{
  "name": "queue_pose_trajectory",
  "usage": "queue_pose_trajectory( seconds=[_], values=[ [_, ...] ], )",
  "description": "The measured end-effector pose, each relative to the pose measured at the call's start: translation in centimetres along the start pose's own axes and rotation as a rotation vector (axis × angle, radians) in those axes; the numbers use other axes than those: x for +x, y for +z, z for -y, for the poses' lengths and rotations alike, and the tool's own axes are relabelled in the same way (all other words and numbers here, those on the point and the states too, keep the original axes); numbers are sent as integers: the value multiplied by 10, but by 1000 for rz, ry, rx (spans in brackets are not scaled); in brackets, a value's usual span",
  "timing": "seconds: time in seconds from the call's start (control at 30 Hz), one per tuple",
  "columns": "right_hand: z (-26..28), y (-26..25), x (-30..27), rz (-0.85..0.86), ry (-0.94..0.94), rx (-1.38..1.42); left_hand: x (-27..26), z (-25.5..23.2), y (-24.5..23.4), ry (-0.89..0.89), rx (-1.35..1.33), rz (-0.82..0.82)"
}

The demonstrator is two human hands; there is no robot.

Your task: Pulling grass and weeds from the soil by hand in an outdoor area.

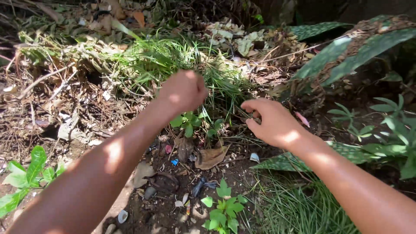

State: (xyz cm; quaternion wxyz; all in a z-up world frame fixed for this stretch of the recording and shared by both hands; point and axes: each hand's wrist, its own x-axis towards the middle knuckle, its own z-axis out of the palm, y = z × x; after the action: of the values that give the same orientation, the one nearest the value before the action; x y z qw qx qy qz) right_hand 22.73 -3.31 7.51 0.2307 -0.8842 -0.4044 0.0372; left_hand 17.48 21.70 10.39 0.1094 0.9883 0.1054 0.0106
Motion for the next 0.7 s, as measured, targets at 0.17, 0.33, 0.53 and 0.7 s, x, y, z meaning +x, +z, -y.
queue_pose_trajectory(
  seconds=[0.17, 0.33, 0.53, 0.7],
  values=[
    [-19, 32, -41, -43, 114, 188, -40, 2, 93, 136, -41, 400],
    [-32, 83, -55, -24, 223, 365, -38, 39, 195, 83, 71, 260],
    [-50, 139, -37, -22, 293, 471, -41, 41, 160, -190, -125, 50],
    [-42, 165, 3, -20, 320, 437, -21, 71, 175, -248, -271, -204]
  ],
)
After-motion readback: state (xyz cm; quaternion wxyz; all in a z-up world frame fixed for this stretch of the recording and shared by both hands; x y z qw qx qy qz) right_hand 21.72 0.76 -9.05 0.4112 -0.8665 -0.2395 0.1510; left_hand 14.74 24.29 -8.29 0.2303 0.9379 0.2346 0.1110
